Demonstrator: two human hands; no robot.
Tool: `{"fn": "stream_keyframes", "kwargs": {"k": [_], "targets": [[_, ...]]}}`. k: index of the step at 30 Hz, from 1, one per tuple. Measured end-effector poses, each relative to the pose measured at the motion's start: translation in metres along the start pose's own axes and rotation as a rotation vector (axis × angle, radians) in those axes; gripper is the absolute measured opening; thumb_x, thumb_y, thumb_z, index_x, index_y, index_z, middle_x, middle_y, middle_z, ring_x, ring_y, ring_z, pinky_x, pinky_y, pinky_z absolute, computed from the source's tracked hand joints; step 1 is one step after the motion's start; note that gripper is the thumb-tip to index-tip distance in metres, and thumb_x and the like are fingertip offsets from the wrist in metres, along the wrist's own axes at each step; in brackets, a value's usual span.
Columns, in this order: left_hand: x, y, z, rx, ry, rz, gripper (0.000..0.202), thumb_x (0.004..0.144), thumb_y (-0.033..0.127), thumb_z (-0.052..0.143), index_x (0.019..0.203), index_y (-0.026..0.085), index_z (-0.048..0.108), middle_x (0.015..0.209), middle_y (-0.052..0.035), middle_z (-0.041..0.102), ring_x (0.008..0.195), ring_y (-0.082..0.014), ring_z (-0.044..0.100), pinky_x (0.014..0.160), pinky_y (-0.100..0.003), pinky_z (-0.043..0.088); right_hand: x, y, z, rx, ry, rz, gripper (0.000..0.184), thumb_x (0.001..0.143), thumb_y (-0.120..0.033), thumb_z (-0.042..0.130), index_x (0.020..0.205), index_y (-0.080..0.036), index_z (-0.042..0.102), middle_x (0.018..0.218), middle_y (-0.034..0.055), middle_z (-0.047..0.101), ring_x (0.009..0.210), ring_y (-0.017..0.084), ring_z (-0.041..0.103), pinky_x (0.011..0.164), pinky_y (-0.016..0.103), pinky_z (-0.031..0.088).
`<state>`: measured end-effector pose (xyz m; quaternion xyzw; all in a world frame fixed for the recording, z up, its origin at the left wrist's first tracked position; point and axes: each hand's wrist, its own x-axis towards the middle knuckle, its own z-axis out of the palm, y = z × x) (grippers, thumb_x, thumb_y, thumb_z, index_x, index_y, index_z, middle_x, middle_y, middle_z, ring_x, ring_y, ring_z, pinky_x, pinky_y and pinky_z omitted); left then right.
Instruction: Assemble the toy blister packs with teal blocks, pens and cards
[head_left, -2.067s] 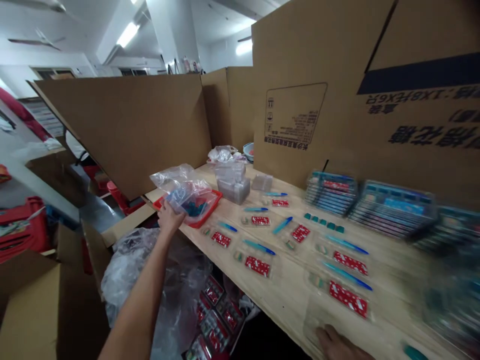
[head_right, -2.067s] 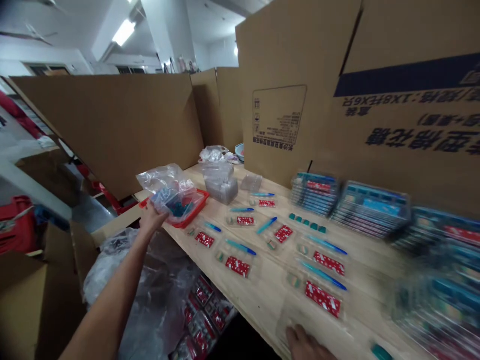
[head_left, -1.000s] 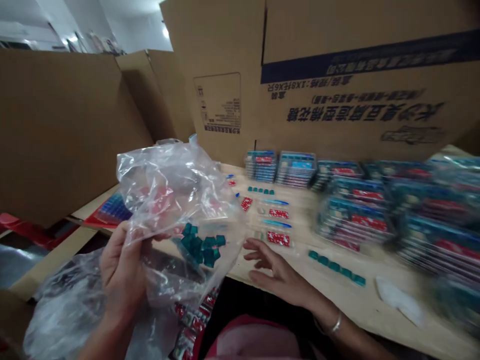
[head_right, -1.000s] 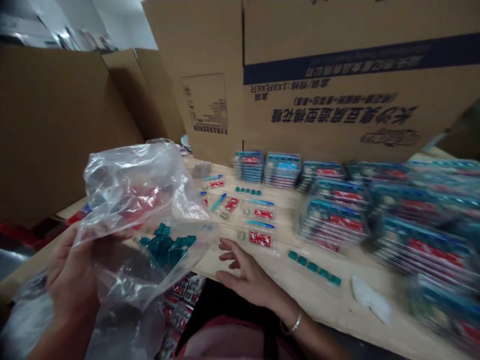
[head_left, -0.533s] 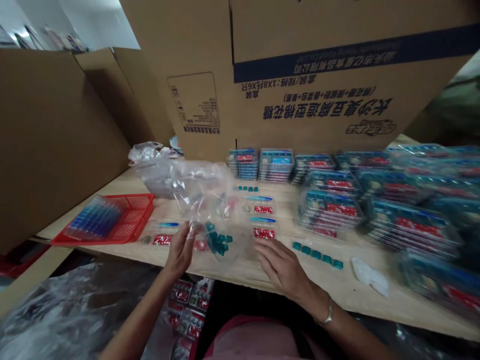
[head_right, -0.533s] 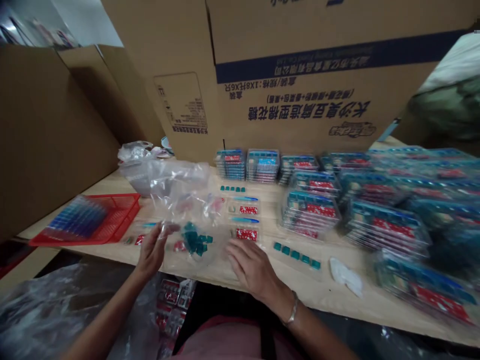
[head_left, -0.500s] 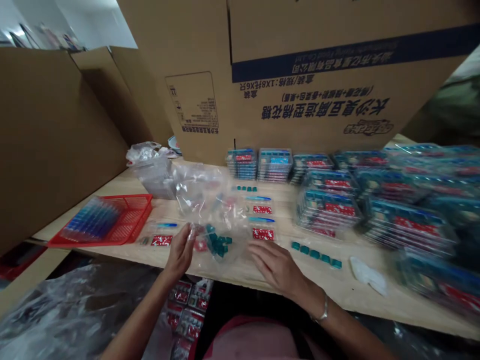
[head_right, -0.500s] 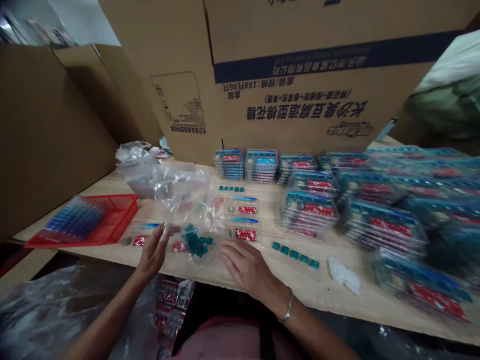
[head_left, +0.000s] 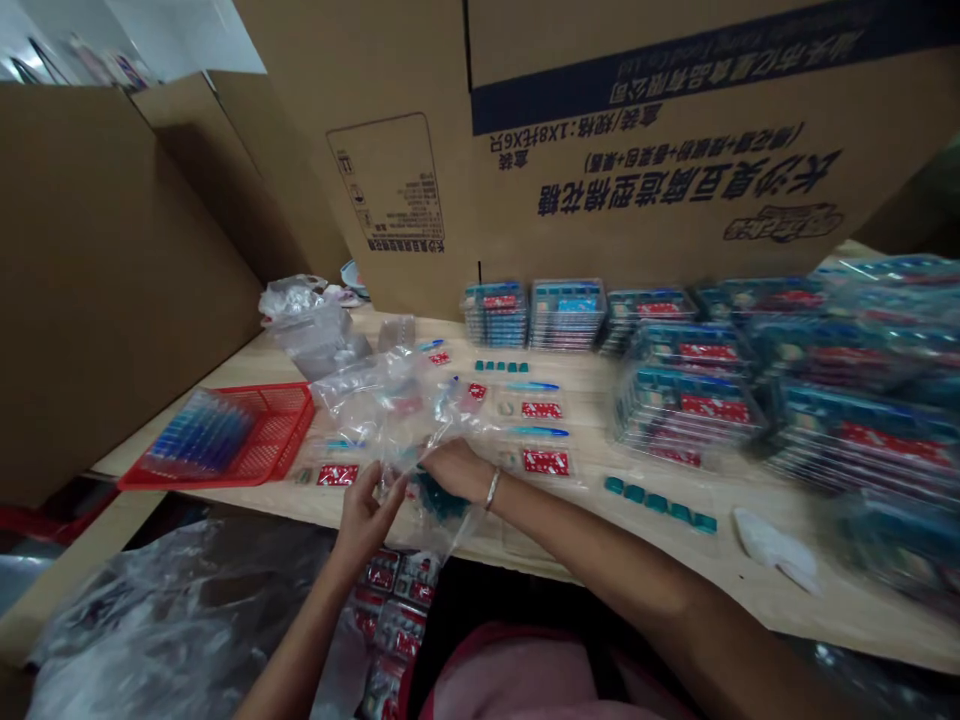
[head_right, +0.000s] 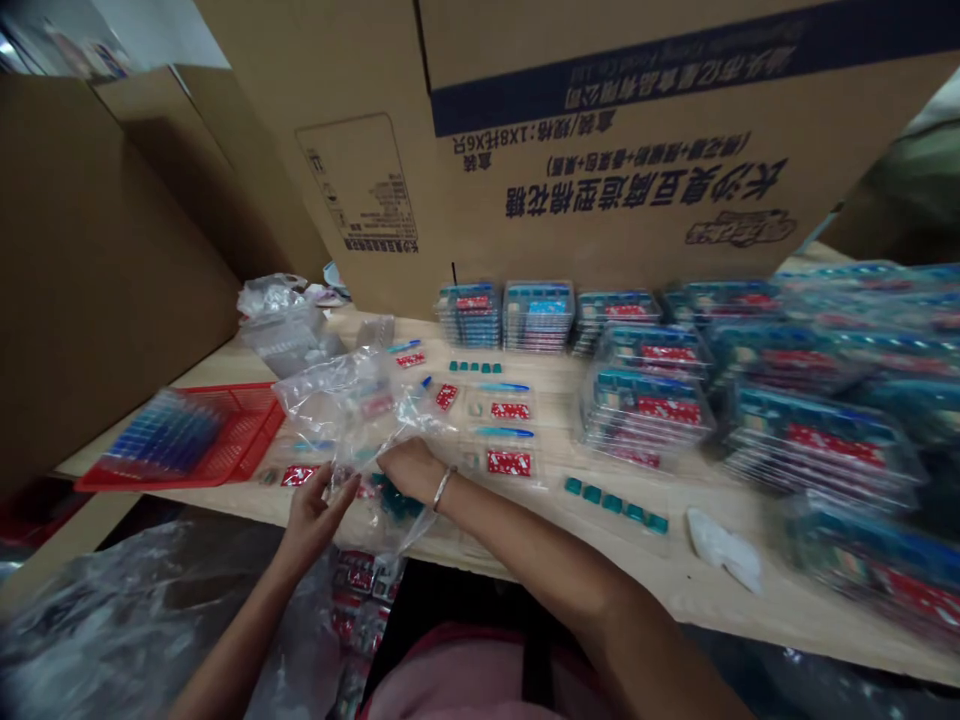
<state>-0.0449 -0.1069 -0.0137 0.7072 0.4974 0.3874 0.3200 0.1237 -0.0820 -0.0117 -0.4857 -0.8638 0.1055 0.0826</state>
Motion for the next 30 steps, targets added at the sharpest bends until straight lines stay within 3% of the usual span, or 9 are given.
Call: {"fn": "stream_keyframes", "kwargs": {"k": [4,7,9,11,13,17,23,27,30], "targets": [[-0.005,0.002,-0.005,0.232,0.155,-0.058,0.018,0.072,0.037,0.062,0.075,0.022,0.053,0.065,0.0009,0.055,0.064,-0.0184,0.053,0.062,-0.028,0.040,-0.009,0.005,-0.006,0.013,-0.002,0.007,0.022,0.090,-0.009,0.041,0.096,-0.010,0.062,0.101,0.0149,0.065,0.089,0.023,0.063,0.072,0.030,0.046],[-0.017,0.012,-0.005,0.343,0.331,0.021,0.028,0.068,0.032,0.067,0.092,0.022,0.059,0.089,-0.0082,0.063,0.090,-0.0282,0.058,0.082,-0.039,0.041,-0.037,0.004,-0.014,0.100,0.090,0.038,0.021,0.090,-0.010,0.042,0.101,-0.013,0.060,0.102,0.0113,0.064,0.088,0.020,0.063,0.071,0.029,0.047],[-0.031,0.024,-0.001,0.257,0.393,0.071,0.026,0.067,0.028,0.070,0.093,0.024,0.063,0.097,-0.0103,0.063,0.098,-0.0295,0.056,0.091,-0.042,0.038,-0.060,0.000,-0.017,0.232,0.189,0.087,0.022,0.088,-0.011,0.047,0.107,-0.016,0.058,0.104,0.0085,0.064,0.090,0.018,0.062,0.074,0.028,0.047],[-0.047,0.035,0.007,0.036,0.341,0.007,0.021,0.069,0.027,0.070,0.090,0.027,0.066,0.095,-0.0084,0.064,0.090,-0.0260,0.059,0.087,-0.038,0.042,-0.081,-0.008,-0.016,0.421,0.271,0.160,0.023,0.085,-0.013,0.054,0.108,-0.019,0.057,0.101,0.0049,0.064,0.085,0.016,0.062,0.075,0.027,0.047],[-0.060,0.044,0.019,-0.231,0.202,-0.178,0.024,0.071,0.029,0.069,0.095,0.029,0.067,0.095,-0.0069,0.065,0.081,-0.0228,0.060,0.076,-0.033,0.046,-0.096,-0.019,-0.014,0.607,0.309,0.216,0.021,0.083,-0.015,0.057,0.103,-0.020,0.058,0.093,0.0012,0.066,0.079,0.013,0.062,0.073,0.024,0.048],[-0.065,0.042,0.038,-0.645,-0.053,-0.531,0.031,0.070,0.040,0.070,0.096,0.023,0.067,0.088,-0.0040,0.066,0.067,-0.0164,0.058,0.060,-0.026,0.045,-0.102,-0.032,-0.012,0.697,0.250,0.128,0.017,0.081,-0.013,0.060,0.097,-0.020,0.061,0.092,0.0006,0.065,0.084,0.014,0.062,0.076,0.024,0.046],[-0.057,0.031,0.020,-0.965,-0.002,-0.844,0.028,0.055,0.027,0.079,0.078,0.018,0.065,0.064,0.0037,0.059,0.049,-0.0062,0.050,0.045,-0.017,0.038,-0.074,-0.019,-0.017,0.347,0.195,0.153,0.019,0.088,-0.008,0.047,0.095,-0.016,0.062,0.093,0.0063,0.064,0.086,0.016,0.061,0.075,0.025,0.046],[-0.055,0.034,0.007,-1.183,-0.100,-1.039,0.016,0.064,0.022,0.073,0.078,0.016,0.066,0.065,0.0003,0.061,0.051,-0.0063,0.054,0.046,-0.015,0.043,-0.042,-0.022,-0.011,0.103,0.030,0.081,0.019,0.088,-0.010,0.045,0.095,-0.015,0.063,0.095,0.0092,0.066,0.087,0.020,0.061,0.073,0.028,0.046],[-0.053,0.033,0.008,-1.217,-0.072,-1.027,0.011,0.067,0.022,0.072,0.073,0.015,0.065,0.066,-0.0001,0.061,0.054,-0.0056,0.055,0.052,-0.015,0.048,-0.024,-0.020,-0.005,0.147,-0.035,0.057,0.022,0.087,-0.009,0.045,0.094,-0.016,0.065,0.093,0.0091,0.068,0.086,0.020,0.063,0.072,0.028,0.045]]}}
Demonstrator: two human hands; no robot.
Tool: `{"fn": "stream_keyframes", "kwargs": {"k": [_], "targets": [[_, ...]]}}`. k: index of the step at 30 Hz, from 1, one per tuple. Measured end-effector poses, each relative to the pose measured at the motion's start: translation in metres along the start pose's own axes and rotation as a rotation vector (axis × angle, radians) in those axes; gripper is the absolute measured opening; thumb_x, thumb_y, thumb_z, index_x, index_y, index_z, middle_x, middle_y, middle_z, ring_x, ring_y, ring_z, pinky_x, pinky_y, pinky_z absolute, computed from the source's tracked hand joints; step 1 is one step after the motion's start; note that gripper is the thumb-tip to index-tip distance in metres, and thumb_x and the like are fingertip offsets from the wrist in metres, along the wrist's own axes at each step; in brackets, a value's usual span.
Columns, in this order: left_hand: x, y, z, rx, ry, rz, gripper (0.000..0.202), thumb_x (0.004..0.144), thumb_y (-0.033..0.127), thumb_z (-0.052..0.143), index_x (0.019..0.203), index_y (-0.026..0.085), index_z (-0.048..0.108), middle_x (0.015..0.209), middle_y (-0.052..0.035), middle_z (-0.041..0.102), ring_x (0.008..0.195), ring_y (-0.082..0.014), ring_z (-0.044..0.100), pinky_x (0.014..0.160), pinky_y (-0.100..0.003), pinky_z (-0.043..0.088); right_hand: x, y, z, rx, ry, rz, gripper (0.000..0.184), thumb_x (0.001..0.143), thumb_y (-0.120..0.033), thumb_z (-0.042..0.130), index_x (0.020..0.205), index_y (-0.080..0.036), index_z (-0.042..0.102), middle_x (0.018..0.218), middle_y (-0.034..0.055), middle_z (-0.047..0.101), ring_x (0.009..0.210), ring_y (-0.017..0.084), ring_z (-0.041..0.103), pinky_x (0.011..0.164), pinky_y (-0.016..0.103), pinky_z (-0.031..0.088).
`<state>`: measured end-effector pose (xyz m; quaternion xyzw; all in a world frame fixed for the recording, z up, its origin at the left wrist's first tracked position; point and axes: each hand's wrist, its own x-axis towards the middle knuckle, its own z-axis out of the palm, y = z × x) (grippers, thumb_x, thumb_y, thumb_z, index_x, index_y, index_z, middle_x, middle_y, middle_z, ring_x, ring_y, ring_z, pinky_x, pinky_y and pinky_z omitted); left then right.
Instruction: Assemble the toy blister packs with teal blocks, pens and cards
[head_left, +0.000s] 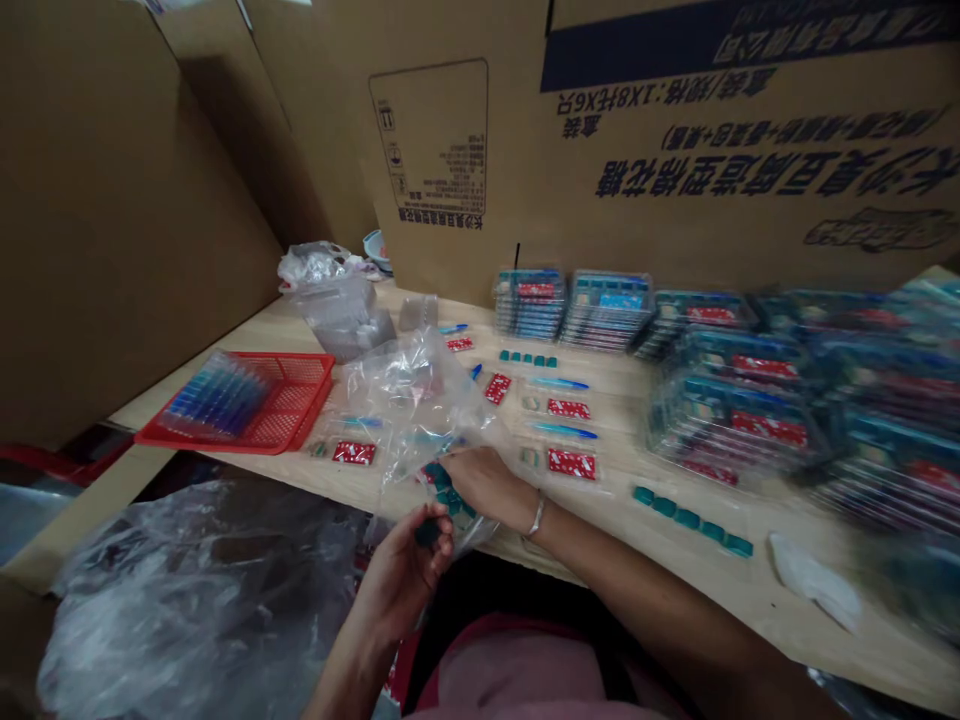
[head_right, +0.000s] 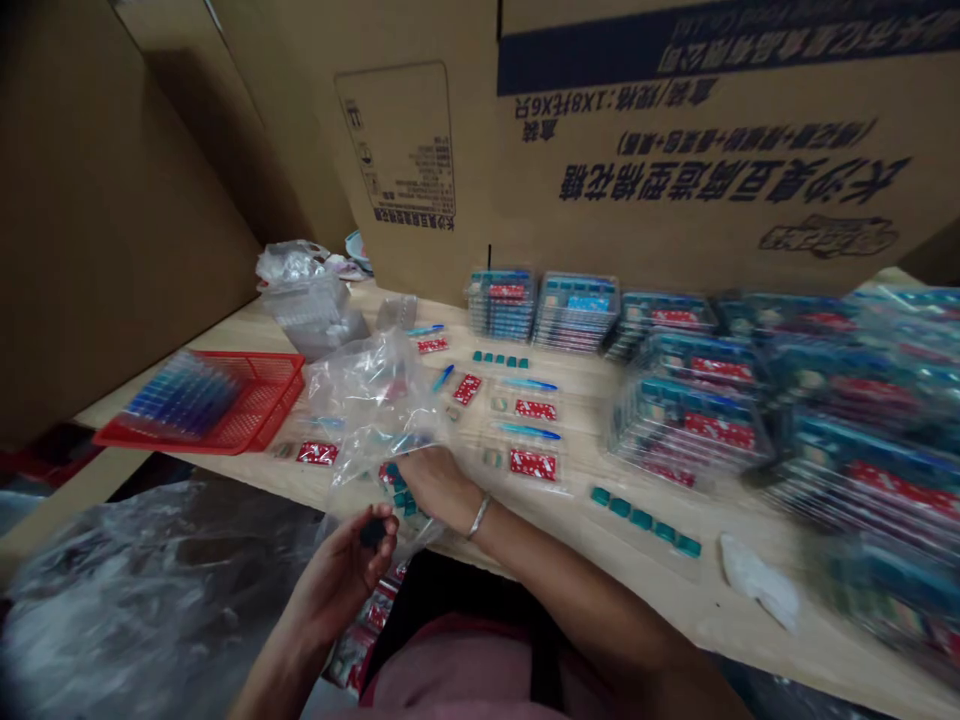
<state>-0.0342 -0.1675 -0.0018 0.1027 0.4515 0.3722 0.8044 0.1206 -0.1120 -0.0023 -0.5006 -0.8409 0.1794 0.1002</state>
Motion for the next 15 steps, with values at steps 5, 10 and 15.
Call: {"fn": "stream_keyframes", "kwargs": {"k": [5,10,15], "targets": [[0.012,0.003,-0.001,0.116,-0.072,0.160,0.026,0.058,0.026,0.079,0.075,0.014,0.064,0.069,-0.0003,0.062,0.055,-0.0067,0.055,0.048,-0.015,0.041,0.004,0.015,0.002,0.359,0.095,0.095,0.024,0.079,-0.006,0.052,0.097,-0.015,0.066,0.090,0.0045,0.070,0.080,0.015,0.063,0.071,0.024,0.045],[0.017,0.004,-0.002,0.276,-0.082,0.190,0.031,0.056,0.033,0.079,0.076,0.016,0.061,0.060,0.0022,0.060,0.048,-0.0064,0.051,0.047,-0.017,0.036,0.005,0.022,-0.004,0.564,0.172,0.152,0.015,0.084,-0.011,0.049,0.086,-0.013,0.064,0.075,0.0014,0.068,0.067,0.012,0.061,0.063,0.021,0.043],[0.015,-0.003,-0.010,0.545,-0.058,0.235,0.040,0.065,0.038,0.070,0.097,0.018,0.061,0.051,0.0056,0.054,0.040,-0.0063,0.041,0.043,-0.019,0.027,0.005,0.021,-0.006,0.156,0.128,0.177,0.020,0.086,-0.008,0.046,0.092,-0.013,0.064,0.089,0.0080,0.069,0.081,0.017,0.062,0.071,0.025,0.041]]}}
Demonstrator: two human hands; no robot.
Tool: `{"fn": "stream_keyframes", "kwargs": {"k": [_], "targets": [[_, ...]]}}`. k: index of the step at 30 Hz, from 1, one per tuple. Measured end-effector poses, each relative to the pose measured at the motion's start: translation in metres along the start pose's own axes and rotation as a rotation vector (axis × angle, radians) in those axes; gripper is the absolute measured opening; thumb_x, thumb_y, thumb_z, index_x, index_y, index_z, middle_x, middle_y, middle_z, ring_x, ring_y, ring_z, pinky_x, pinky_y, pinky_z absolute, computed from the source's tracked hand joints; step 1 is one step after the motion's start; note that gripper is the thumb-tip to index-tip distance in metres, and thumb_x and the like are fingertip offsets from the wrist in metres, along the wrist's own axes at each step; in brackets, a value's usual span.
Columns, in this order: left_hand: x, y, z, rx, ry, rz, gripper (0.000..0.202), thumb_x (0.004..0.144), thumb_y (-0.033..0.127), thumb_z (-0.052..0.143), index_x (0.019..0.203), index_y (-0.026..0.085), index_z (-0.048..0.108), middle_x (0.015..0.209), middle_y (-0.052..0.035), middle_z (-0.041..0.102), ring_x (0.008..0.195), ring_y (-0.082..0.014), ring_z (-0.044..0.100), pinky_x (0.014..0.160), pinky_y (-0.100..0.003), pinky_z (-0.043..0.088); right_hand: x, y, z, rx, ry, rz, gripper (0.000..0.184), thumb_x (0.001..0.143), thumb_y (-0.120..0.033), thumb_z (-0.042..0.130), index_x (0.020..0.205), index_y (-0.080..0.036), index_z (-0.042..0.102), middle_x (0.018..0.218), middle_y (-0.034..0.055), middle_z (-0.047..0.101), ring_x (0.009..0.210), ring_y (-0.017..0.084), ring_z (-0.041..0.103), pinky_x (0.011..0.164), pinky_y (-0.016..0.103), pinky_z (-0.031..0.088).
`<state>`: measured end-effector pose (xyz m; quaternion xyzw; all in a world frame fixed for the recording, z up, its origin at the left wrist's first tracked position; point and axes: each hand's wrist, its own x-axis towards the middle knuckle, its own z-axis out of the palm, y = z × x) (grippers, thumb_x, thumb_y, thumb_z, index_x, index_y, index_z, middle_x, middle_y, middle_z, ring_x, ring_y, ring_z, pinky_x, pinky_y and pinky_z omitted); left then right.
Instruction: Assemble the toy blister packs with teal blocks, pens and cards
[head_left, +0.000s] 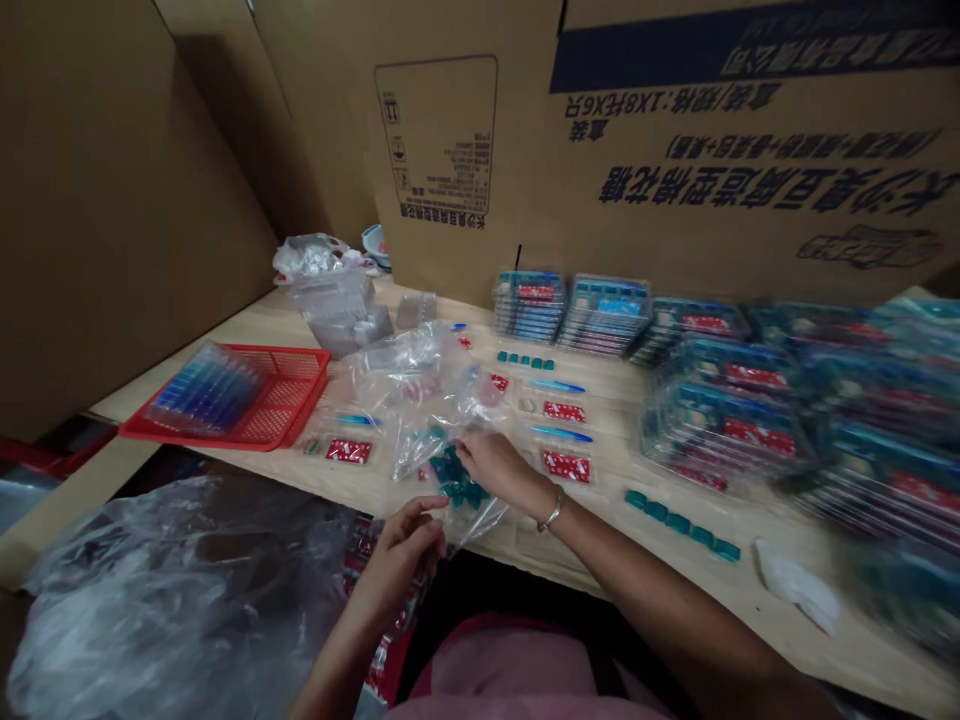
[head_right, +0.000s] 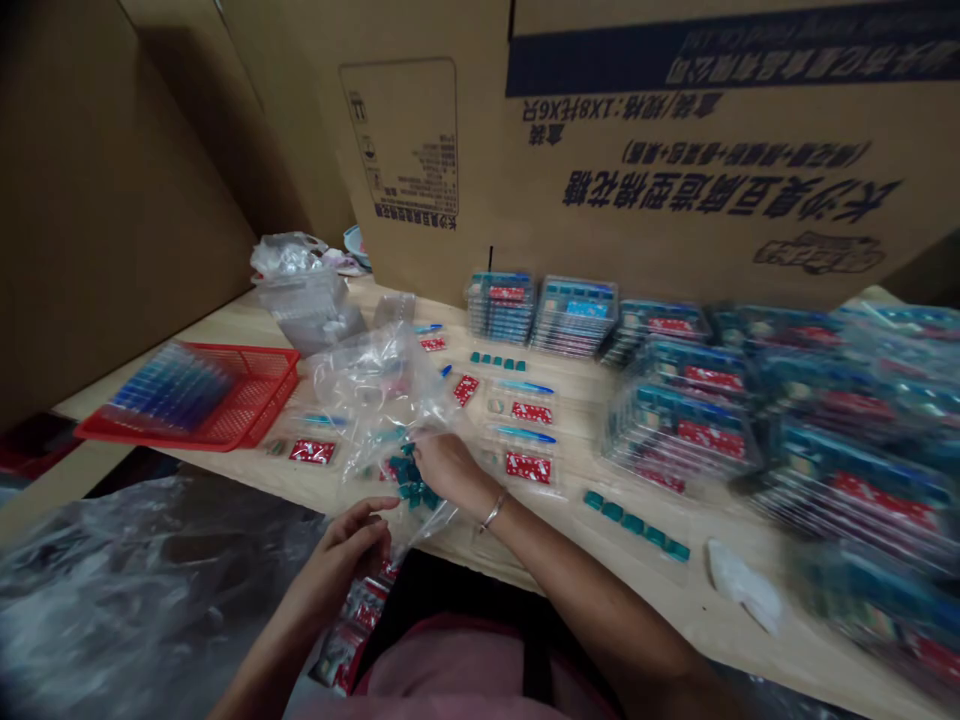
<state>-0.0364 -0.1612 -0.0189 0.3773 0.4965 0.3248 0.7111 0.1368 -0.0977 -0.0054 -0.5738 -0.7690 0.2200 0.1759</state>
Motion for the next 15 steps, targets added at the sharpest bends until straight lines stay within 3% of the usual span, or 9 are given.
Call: {"fn": "stream_keyframes", "kwargs": {"k": [4,9,12,15], "targets": [[0.0024,-0.0073,-0.0024,0.075,0.019,0.022,0.054,0.066,0.040,0.064,0.113,0.014,0.055,0.051,0.0059,0.054,0.040,-0.0073,0.040,0.043,-0.021,0.025,-0.0032,0.0003,0.0060,-0.219,-0.172,-0.099,0.020,0.083,-0.008,0.047,0.090,-0.015,0.065,0.091,0.0087,0.069,0.085,0.020,0.063,0.069,0.026,0.040],[0.0064,-0.0067,-0.0022,0.073,0.044,0.016,0.056,0.065,0.038,0.063,0.115,0.013,0.054,0.055,0.0051,0.056,0.041,-0.0077,0.042,0.044,-0.021,0.025,0.0011,0.0009,0.0077,-0.303,-0.234,-0.100,0.018,0.080,-0.009,0.049,0.087,-0.015,0.065,0.093,0.0091,0.067,0.081,0.020,0.063,0.062,0.025,0.037],[0.0079,-0.0052,-0.0020,0.059,0.032,0.023,0.055,0.066,0.038,0.063,0.114,0.013,0.054,0.055,0.0048,0.056,0.042,-0.0075,0.042,0.045,-0.021,0.024,0.0018,0.0033,0.0048,-0.210,-0.195,-0.123,0.015,0.078,-0.011,0.054,0.087,-0.016,0.065,0.094,0.0074,0.066,0.080,0.018,0.061,0.064,0.025,0.038],[0.0092,-0.0042,-0.0015,0.043,0.016,0.022,0.052,0.066,0.037,0.064,0.113,0.014,0.055,0.055,0.0044,0.057,0.043,-0.0078,0.044,0.045,-0.021,0.024,-0.0008,0.0049,0.0018,0.033,-0.113,-0.104,0.013,0.078,-0.012,0.059,0.089,-0.016,0.065,0.091,0.0047,0.066,0.077,0.015,0.059,0.068,0.024,0.040]]}}
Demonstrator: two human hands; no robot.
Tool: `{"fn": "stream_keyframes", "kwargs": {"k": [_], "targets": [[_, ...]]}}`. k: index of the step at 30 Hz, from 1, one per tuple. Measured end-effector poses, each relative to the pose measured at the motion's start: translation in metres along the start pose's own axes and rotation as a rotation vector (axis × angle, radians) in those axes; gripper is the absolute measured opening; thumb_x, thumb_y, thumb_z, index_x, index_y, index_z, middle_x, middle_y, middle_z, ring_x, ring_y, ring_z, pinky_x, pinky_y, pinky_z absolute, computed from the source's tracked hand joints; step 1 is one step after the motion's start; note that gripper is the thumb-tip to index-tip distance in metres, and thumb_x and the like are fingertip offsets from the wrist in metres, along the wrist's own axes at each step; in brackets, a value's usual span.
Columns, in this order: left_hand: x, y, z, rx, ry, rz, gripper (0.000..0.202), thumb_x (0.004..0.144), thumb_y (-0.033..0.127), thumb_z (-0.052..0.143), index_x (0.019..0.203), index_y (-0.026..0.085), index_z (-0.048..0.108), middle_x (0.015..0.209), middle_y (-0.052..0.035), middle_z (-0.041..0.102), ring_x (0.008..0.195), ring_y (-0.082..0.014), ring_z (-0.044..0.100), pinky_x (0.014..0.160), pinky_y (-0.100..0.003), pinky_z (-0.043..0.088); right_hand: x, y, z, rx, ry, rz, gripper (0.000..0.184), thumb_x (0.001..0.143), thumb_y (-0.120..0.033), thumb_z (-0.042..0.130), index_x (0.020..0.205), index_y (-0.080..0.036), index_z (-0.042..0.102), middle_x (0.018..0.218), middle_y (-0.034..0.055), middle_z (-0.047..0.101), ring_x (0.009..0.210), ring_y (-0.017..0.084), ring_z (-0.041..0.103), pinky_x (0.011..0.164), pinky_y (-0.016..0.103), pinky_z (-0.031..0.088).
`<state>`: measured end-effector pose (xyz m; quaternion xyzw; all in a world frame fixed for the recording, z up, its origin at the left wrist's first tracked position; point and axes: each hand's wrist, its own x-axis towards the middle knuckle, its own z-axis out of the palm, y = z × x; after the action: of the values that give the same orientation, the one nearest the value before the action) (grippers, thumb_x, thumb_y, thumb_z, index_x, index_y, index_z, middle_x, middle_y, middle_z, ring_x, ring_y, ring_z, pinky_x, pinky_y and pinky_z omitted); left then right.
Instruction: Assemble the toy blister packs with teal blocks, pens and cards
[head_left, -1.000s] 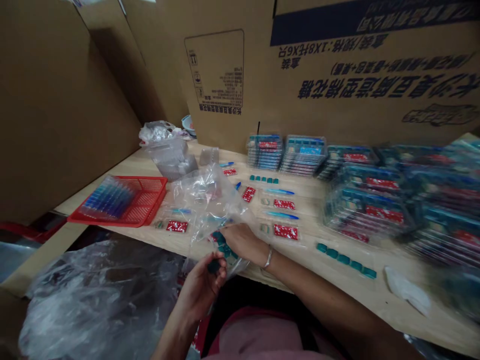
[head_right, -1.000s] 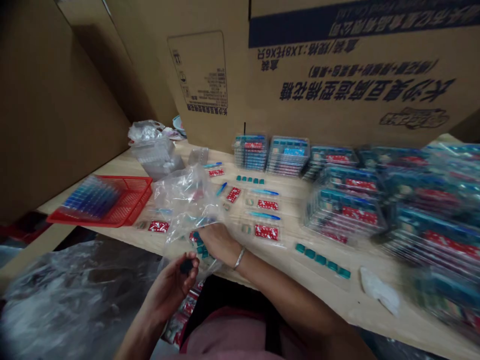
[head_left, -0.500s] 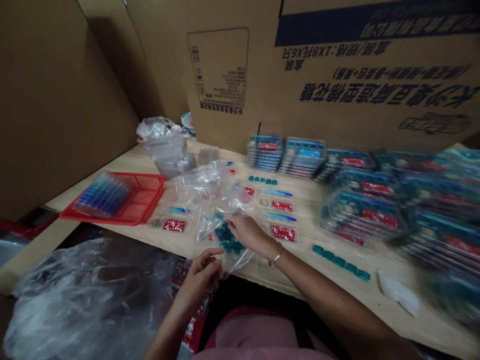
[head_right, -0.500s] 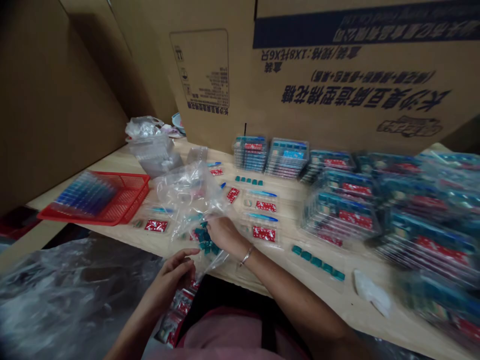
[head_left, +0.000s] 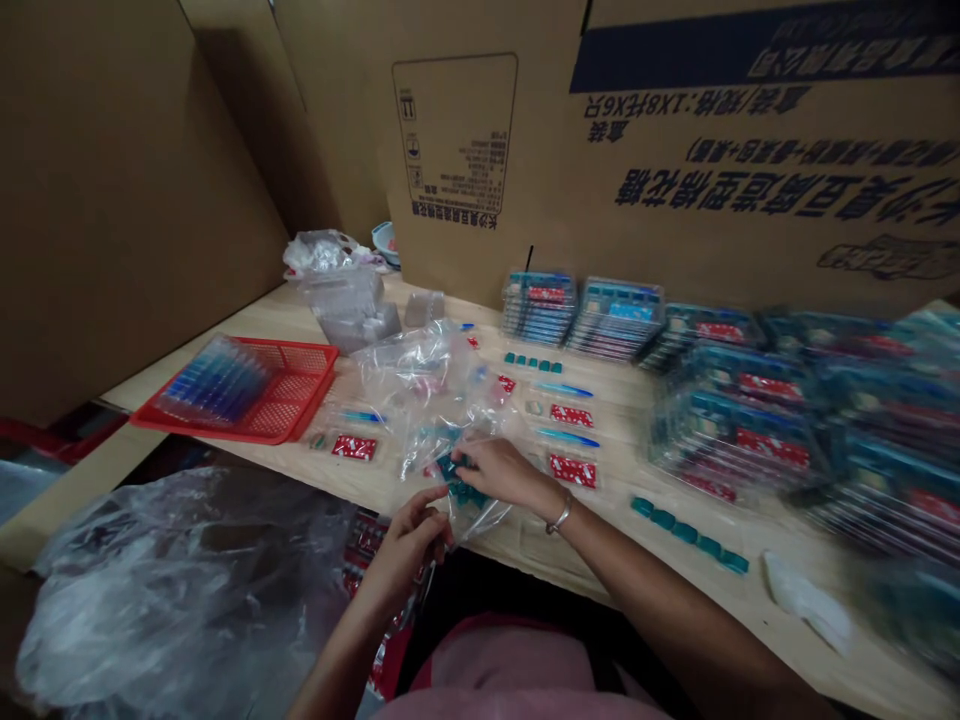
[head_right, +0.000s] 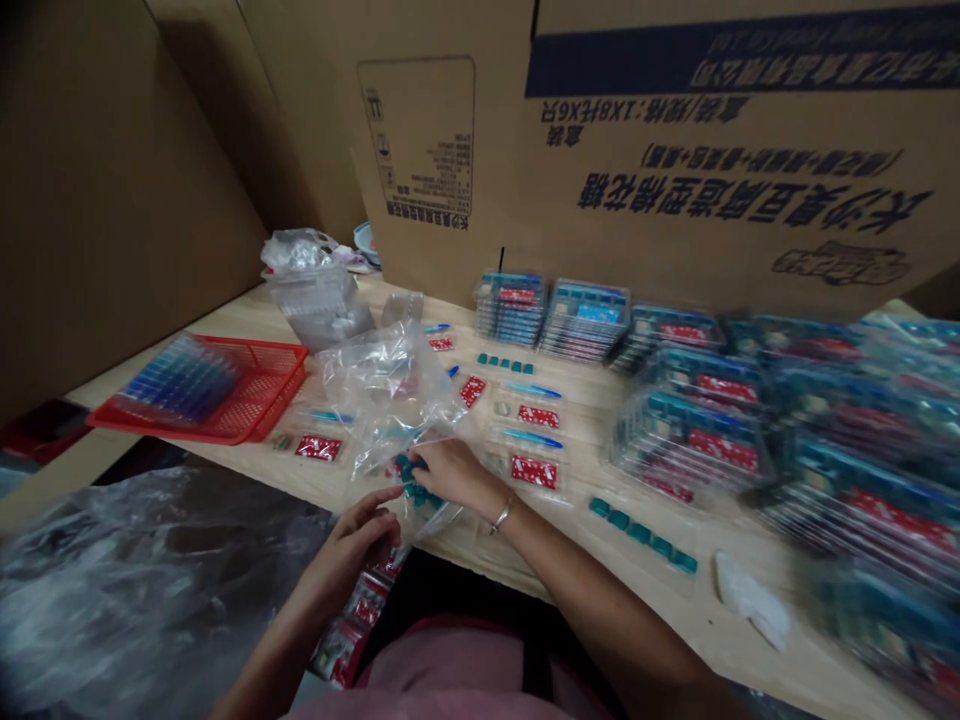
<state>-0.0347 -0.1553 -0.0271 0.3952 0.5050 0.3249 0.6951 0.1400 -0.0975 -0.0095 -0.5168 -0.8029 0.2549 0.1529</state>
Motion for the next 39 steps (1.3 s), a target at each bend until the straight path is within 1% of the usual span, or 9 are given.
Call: {"fn": "stream_keyframes", "kwargs": {"k": [2,5,10,13,18,26,30,34,39], "targets": [[0.000,0.001,0.001,-0.022,-0.001,0.006,0.050,0.066,0.036,0.064,0.110,0.015,0.056,0.055,0.0046,0.057,0.043,-0.0077,0.044,0.045,-0.021,0.025,-0.003,-0.001,-0.002,0.204,0.027,0.013,0.013,0.078,-0.010,0.058,0.088,-0.015,0.065,0.085,0.0021,0.065,0.072,0.013,0.058,0.067,0.022,0.040],[0.001,0.003,0.006,-0.069,0.023,0.038,0.045,0.066,0.036,0.066,0.105,0.016,0.057,0.056,0.0045,0.057,0.043,-0.0074,0.044,0.045,-0.021,0.027,-0.008,-0.003,-0.003,0.450,0.005,0.025,0.013,0.077,-0.009,0.057,0.086,-0.015,0.064,0.074,-0.0010,0.063,0.066,0.011,0.057,0.061,0.020,0.041],[0.009,0.007,0.015,-0.131,0.092,0.091,0.048,0.064,0.042,0.069,0.102,0.017,0.055,0.057,0.0040,0.059,0.042,-0.0071,0.045,0.043,-0.019,0.025,-0.015,-0.004,-0.001,0.580,0.030,0.015,0.014,0.075,-0.007,0.056,0.084,-0.014,0.062,0.071,-0.0019,0.061,0.064,0.010,0.055,0.059,0.020,0.041],[0.018,0.009,0.020,-0.175,0.138,0.100,0.048,0.060,0.048,0.071,0.093,0.017,0.055,0.056,0.0043,0.059,0.040,-0.0063,0.045,0.041,-0.018,0.024,-0.018,-0.003,0.001,0.568,0.055,-0.009,0.017,0.073,-0.003,0.052,0.081,-0.015,0.061,0.071,-0.0025,0.059,0.064,0.010,0.054,0.060,0.019,0.040],[0.027,0.009,0.024,-0.186,0.105,0.106,0.047,0.056,0.049,0.075,0.082,0.017,0.053,0.052,0.0047,0.059,0.037,-0.0054,0.044,0.040,-0.017,0.022,-0.023,-0.004,-0.001,0.534,0.115,-0.035,0.017,0.073,-0.001,0.052,0.078,-0.016,0.059,0.071,-0.0033,0.060,0.062,0.009,0.054,0.060,0.019,0.040],[0.033,0.010,0.025,-0.160,0.095,0.132,0.038,0.061,0.047,0.072,0.076,0.016,0.055,0.053,0.0043,0.058,0.038,-0.0041,0.043,0.040,-0.017,0.023,-0.025,-0.003,-0.003,0.445,0.124,-0.060,0.023,0.071,0.003,0.050,0.078,-0.017,0.060,0.073,-0.0034,0.061,0.066,0.009,0.054,0.063,0.020,0.039],[0.031,0.012,0.024,-0.173,0.118,0.140,0.038,0.061,0.044,0.072,0.079,0.017,0.054,0.055,0.0043,0.059,0.038,-0.0042,0.042,0.039,-0.017,0.021,-0.028,-0.003,-0.004,0.294,0.208,-0.005,0.020,0.073,0.000,0.055,0.080,-0.018,0.060,0.075,-0.0018,0.061,0.068,0.011,0.055,0.065,0.022,0.041],[0.027,0.013,0.024,-0.188,0.108,0.138,0.036,0.061,0.041,0.072,0.081,0.017,0.053,0.057,0.0036,0.060,0.040,-0.0051,0.043,0.041,-0.017,0.024,-0.027,-0.002,-0.001,0.145,0.267,0.021,0.021,0.076,-0.002,0.055,0.089,-0.017,0.062,0.086,0.0035,0.065,0.078,0.015,0.059,0.071,0.026,0.045],[0.020,0.018,0.021,-0.293,0.039,0.107,0.033,0.060,0.036,0.070,0.081,0.019,0.051,0.058,0.0029,0.061,0.044,-0.0075,0.046,0.045,-0.019,0.031,-0.019,-0.002,-0.001,0.073,0.275,0.027,0.030,0.087,-0.011,0.052,0.116,-0.016,0.057,0.109,0.0108,0.065,0.096,0.019,0.062,0.084,0.031,0.046]]}}
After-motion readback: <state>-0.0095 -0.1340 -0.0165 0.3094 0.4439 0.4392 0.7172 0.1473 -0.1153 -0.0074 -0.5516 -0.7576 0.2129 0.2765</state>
